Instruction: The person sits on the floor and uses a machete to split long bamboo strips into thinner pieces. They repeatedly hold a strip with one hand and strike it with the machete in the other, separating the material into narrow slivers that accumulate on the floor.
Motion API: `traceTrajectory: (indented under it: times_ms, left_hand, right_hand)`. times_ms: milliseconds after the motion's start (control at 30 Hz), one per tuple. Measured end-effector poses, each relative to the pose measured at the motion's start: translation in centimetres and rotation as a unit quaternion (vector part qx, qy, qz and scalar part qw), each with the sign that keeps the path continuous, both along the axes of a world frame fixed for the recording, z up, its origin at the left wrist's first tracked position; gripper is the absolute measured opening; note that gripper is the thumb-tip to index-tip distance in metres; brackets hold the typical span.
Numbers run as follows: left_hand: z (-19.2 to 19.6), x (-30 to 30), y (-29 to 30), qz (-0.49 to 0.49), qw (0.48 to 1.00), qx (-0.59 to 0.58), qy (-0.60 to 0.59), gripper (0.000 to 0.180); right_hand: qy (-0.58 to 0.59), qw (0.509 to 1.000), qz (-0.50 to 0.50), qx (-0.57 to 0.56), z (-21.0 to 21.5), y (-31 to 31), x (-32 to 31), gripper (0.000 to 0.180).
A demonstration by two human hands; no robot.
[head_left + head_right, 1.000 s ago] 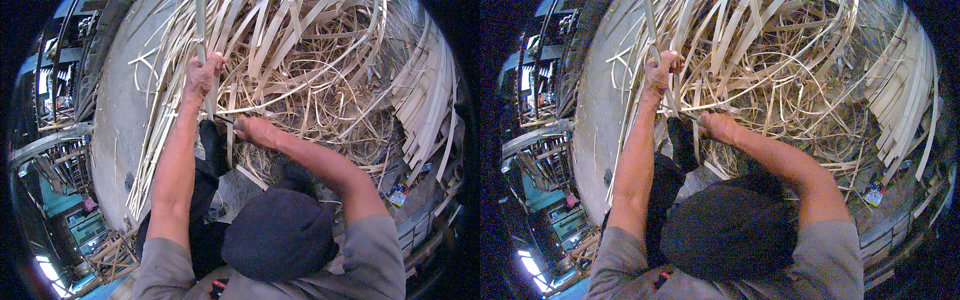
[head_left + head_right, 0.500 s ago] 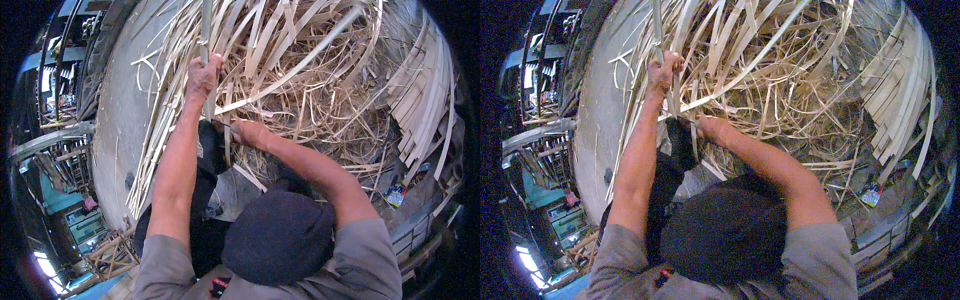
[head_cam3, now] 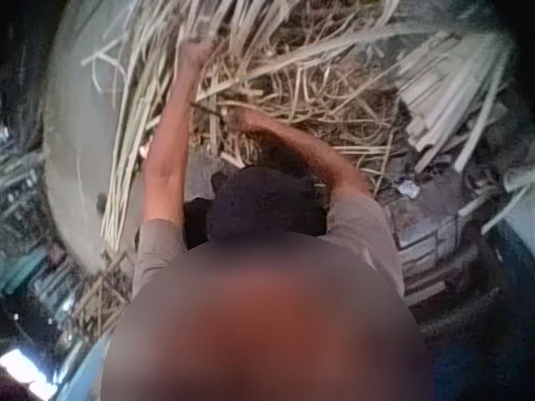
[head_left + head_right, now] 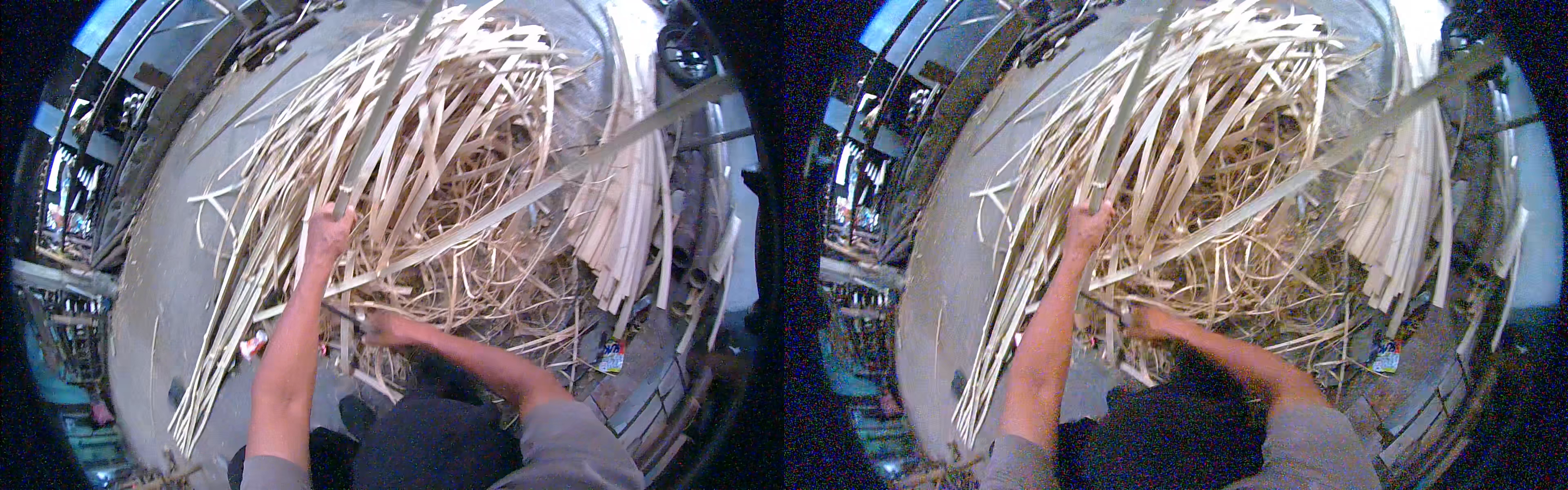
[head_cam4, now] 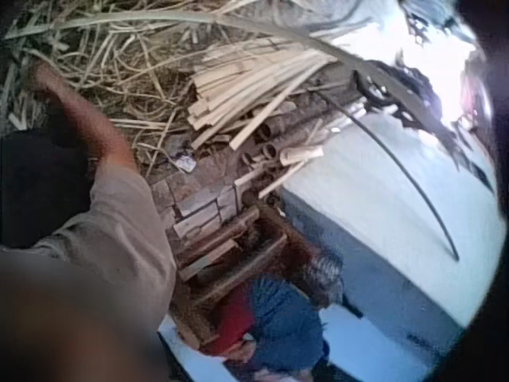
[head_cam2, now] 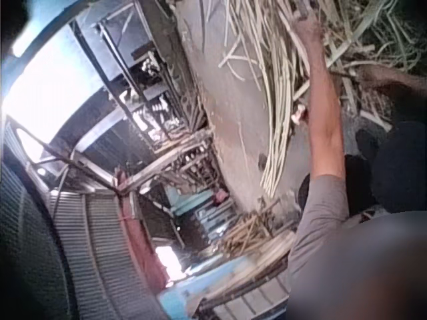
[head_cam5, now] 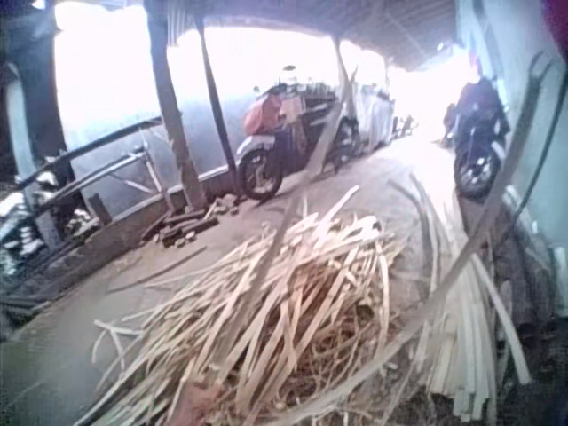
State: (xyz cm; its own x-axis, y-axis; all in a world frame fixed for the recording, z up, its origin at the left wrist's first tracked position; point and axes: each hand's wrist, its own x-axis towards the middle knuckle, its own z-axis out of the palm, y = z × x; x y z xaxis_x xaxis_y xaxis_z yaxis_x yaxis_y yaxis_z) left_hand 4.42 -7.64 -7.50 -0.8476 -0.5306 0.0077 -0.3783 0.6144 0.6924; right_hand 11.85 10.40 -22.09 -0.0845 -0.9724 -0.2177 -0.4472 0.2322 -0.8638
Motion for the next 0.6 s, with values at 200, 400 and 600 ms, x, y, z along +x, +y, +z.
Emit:
traceTrajectory:
  times_ms: [200, 400, 600]
  left_hand:
    - [0.1, 0.2, -0.5, -0.043, 0.993, -0.071, -0.079, 0.036]
    - [1.2, -0.3, 0.4, -0.18, 0.968, -0.142, -0.102, 0.036]
    - [2.2, 0.6, 3.2, -0.244, 0.956, -0.078, -0.143, 0.038]
  right_hand:
    - [-0.09, 0.995, -0.004, 0.047, 2.3, 4.7, 2.5, 0.052]
    - [0.082, 0.977, -0.199, 0.009, 6.4, 3.4, 2.2, 0.04]
    - [-0.279, 0.907, -0.295, -0.111, 7.5, -0.2, 1.0, 0.041]
